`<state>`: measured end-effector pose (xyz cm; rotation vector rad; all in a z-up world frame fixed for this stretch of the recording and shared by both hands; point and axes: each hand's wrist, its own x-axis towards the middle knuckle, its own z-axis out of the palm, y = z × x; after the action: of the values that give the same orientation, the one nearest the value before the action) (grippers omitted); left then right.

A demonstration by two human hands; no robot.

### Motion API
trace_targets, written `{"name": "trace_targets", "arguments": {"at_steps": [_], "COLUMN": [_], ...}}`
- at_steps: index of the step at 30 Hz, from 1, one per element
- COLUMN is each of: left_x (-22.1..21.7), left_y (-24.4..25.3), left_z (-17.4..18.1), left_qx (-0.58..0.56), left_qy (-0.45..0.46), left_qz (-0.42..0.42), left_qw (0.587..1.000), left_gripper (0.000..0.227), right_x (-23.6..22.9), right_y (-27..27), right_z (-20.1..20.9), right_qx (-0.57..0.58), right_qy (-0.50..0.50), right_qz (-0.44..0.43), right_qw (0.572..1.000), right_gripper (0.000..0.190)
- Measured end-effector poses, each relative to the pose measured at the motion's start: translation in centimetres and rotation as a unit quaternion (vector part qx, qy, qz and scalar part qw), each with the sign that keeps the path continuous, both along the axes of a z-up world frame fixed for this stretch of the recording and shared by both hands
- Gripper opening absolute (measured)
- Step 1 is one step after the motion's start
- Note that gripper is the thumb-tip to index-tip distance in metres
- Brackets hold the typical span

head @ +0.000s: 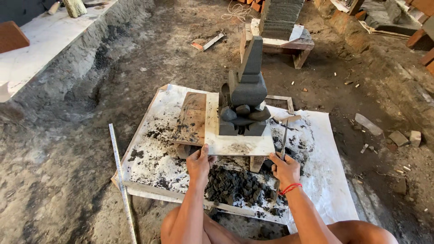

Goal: The person uses a thin metal tool to carve and shape a dark stone sculpture mounted on a wooden base. They repeatedly scrape and refine the surface, removing small fragments of material while seated on the ground.

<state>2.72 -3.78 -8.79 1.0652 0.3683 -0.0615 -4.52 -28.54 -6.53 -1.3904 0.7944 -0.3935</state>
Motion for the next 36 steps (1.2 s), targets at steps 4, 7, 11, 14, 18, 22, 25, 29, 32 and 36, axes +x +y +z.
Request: {"name": "trace_targets", "arguments": {"at_steps": [4, 7, 11, 14, 18, 22, 25, 29, 32, 36], "left_x": [-0.9, -1.2, -2.1, -1.9, -2.7, -3.3, -2.8, 0.6, 6.6, 15.3], "left_y": [-0.4, -0.5, -0.8, -1.1, -1.5, -1.3, -0.2, 2.6, 3.3, 1.9], "left_z": [1.1, 0.9, 1.5, 1.0, 1.6, 3.0, 3.4, 2.4, 5.9, 7.7], "left_qx": [0.018, 0.026, 0.03, 0.013, 0.016, 0.031, 0.108, 0.484, 0.621, 0.604], "left_qy": [-0.016, -0.034, -0.042, -0.03, -0.035, -0.031, -0.002, 0.005, -0.038, -0.169], "left_qz": [-0.017, -0.027, -0.038, -0.034, -0.048, -0.072, -0.121, -0.232, -0.18, -0.181], "left_qw": [1.0, 0.999, 0.998, 0.999, 0.998, 0.996, 0.987, 0.844, 0.761, 0.758], "left_gripper": [0.05, 0.049, 0.049, 0.052, 0.051, 0.053, 0.058, 0.044, 0.035, 0.018], "right_x": [0.1, 0.2, 0.5, 0.5, 0.6, 0.5, -0.1, 0.0, 0.3, 0.2], "right_y": [-0.9, -1.1, -2.6, -2.8, -3.4, -3.4, -2.9, -2.8, -2.6, -3.2], "right_z": [-0.3, -0.3, -2.2, -1.7, -2.0, -1.8, -1.3, -1.3, 0.9, -0.2], "right_qx": [-0.006, -0.005, -0.004, -0.007, -0.008, -0.006, -0.007, -0.027, 0.037, 0.063], "right_qy": [0.001, -0.004, -0.015, -0.024, -0.033, -0.037, -0.034, -0.024, 0.05, 0.074], "right_qz": [0.012, 0.013, 0.011, 0.018, 0.011, 0.011, 0.014, 0.026, 0.022, -0.001], "right_qw": [1.0, 1.0, 1.0, 1.0, 0.999, 0.999, 0.999, 0.999, 0.998, 0.995], "right_gripper": [0.027, 0.026, 0.026, 0.025, 0.024, 0.025, 0.027, 0.027, 0.019, 0.027]}}
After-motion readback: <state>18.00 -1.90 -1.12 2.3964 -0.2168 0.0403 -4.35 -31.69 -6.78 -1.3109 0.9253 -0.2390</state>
